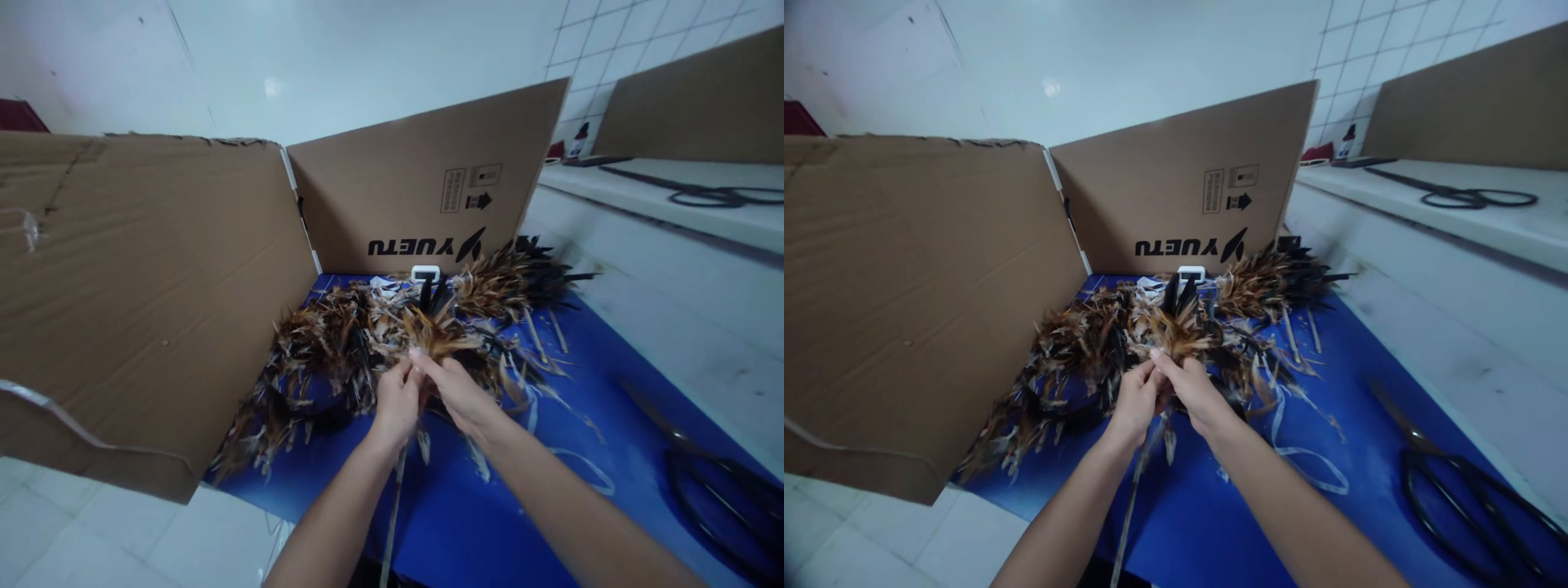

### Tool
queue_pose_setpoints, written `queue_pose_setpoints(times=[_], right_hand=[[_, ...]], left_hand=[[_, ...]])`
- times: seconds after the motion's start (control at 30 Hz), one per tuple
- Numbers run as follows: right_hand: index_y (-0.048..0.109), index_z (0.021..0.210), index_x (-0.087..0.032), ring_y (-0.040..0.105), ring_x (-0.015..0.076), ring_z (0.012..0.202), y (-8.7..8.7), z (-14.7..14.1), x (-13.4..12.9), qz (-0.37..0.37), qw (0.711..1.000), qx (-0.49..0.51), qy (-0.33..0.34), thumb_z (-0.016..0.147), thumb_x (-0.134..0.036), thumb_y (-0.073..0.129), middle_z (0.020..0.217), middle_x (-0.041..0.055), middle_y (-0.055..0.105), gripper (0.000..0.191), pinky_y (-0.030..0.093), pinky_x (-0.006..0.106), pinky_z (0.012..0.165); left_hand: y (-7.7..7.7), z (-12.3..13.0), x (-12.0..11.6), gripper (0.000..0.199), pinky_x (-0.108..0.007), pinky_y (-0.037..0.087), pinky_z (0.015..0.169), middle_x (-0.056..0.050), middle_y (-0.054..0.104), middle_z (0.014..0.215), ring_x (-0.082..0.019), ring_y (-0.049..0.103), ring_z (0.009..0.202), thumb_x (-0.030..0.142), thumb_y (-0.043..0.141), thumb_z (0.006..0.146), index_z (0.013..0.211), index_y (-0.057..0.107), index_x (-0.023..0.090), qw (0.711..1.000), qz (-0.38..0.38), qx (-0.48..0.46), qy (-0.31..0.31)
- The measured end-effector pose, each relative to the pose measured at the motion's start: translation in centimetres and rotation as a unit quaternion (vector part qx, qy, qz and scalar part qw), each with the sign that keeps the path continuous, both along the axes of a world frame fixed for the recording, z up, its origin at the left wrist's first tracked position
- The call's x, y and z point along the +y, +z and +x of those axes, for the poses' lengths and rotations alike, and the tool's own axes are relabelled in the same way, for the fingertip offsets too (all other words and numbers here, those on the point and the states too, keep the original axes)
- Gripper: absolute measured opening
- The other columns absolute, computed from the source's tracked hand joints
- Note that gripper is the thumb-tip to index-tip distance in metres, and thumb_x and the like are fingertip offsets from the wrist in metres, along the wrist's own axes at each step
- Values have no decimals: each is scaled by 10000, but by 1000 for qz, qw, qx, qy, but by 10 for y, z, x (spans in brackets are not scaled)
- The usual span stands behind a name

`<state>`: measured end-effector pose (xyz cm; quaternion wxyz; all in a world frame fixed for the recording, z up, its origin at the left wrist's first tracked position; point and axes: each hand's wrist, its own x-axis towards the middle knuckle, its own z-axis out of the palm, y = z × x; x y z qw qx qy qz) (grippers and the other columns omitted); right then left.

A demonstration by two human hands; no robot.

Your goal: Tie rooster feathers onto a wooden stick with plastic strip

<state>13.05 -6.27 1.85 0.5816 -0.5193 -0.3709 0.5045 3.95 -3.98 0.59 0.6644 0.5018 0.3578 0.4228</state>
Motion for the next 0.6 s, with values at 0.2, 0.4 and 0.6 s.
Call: queue_pose_setpoints(times=[0.2,0.4,0.6], right_hand=[[635,685,-156,608,195,626,4,-2,7,-6,997,23,-80,720,-490,602,575,59,636,338,490,301,609],[672,686,-131,618,181,711,-4,1,6,40,995,-4,-92,738,-514,553,696,78,675,404,480,265,676],[659,979,-139,305,87,263,-6,8,1,-7,999,40,-1,763,-569,489,332,-60,408,510,289,215,256]], left_hand=[[8,5,-6,152,-256,419,723,-71,665,920,-230,556,952,183,606,719,855,674,195,993,100,10,63],[2,9,-11,139,-262,413,793,-79,668,923,-211,575,915,198,593,750,855,683,184,981,174,54,71],[2,13,-15,271,-185,358,398,7,548,557,-101,470,433,389,529,803,947,597,169,1000,-10,-22,14]])
